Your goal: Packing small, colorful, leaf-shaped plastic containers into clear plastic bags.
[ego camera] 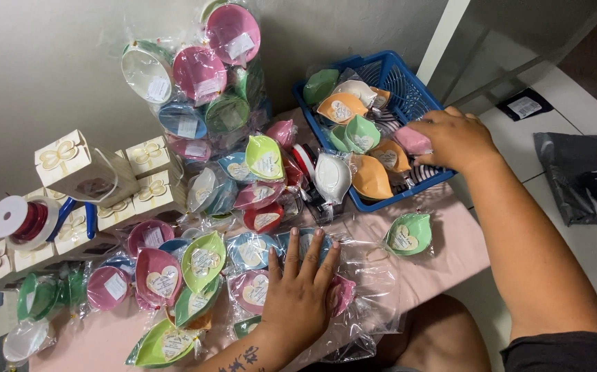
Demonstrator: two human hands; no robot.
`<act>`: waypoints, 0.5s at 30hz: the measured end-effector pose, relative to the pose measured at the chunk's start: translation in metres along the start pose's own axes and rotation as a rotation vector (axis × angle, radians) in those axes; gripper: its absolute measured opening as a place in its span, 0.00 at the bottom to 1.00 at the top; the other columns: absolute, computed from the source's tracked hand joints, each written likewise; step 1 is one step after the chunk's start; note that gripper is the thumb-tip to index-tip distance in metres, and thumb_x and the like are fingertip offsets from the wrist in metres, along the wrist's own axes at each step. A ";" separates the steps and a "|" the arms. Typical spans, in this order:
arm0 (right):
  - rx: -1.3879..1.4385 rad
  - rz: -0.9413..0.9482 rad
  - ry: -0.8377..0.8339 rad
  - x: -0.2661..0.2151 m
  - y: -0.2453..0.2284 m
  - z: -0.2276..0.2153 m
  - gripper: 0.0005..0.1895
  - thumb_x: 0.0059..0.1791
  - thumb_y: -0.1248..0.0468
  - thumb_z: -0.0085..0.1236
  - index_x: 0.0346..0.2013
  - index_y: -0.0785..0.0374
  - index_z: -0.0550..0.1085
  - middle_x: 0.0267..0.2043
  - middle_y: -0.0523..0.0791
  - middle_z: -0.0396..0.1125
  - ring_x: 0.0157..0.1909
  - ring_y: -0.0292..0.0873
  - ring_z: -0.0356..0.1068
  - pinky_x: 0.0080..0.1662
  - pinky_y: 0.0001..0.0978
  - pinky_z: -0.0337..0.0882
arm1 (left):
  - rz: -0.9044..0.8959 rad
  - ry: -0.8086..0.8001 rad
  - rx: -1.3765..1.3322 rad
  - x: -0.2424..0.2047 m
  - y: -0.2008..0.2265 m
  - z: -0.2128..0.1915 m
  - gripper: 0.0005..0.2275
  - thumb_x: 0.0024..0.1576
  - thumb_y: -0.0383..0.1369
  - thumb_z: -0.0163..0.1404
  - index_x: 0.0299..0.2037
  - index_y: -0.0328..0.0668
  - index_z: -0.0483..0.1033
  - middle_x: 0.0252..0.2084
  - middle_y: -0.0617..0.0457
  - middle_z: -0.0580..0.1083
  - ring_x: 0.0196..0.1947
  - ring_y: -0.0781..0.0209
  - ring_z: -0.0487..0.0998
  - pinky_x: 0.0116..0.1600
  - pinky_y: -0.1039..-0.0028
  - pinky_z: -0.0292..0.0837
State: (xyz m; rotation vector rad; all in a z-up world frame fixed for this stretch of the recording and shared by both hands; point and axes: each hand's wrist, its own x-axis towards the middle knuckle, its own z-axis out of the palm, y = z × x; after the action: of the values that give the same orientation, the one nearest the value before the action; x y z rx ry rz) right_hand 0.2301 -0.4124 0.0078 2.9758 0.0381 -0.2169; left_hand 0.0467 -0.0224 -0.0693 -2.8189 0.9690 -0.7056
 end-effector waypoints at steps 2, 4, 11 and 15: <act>-0.046 -0.021 0.046 0.011 0.003 0.021 0.37 0.45 0.47 0.67 0.69 0.34 0.67 0.69 0.43 0.64 0.67 0.54 0.63 0.58 0.51 0.69 | 0.001 -0.005 -0.005 0.000 0.000 -0.001 0.29 0.70 0.54 0.24 0.80 0.57 0.46 0.83 0.49 0.45 0.83 0.31 0.38 0.75 0.36 0.38; -0.089 -0.040 0.093 0.013 0.006 0.029 0.32 0.47 0.51 0.65 0.66 0.36 0.69 0.64 0.44 0.69 0.61 0.55 0.69 0.52 0.48 0.74 | 0.005 -0.010 -0.009 0.000 0.000 -0.002 0.29 0.70 0.54 0.23 0.80 0.57 0.46 0.83 0.49 0.45 0.83 0.31 0.38 0.75 0.36 0.38; 0.333 -0.006 0.382 -0.029 0.002 -0.008 0.28 0.51 0.59 0.52 0.68 0.57 0.73 0.49 0.57 0.74 0.48 0.64 0.71 0.40 0.57 0.72 | 0.010 -0.028 -0.030 0.001 -0.002 -0.005 0.29 0.71 0.54 0.24 0.80 0.57 0.47 0.83 0.49 0.45 0.83 0.31 0.38 0.74 0.36 0.40; 0.864 0.186 0.298 -0.060 -0.001 -0.028 0.25 0.58 0.55 0.37 0.66 0.59 0.72 0.56 0.50 0.74 0.55 0.52 0.73 0.49 0.45 0.71 | 0.007 -0.009 0.005 0.001 -0.001 -0.004 0.29 0.70 0.54 0.23 0.80 0.57 0.46 0.84 0.49 0.44 0.83 0.32 0.37 0.76 0.36 0.37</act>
State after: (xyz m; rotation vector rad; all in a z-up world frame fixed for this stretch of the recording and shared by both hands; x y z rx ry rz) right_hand 0.1742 -0.4076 0.0440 3.7988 -0.3939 0.3254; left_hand 0.0459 -0.0222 -0.0651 -2.8103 0.9738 -0.6930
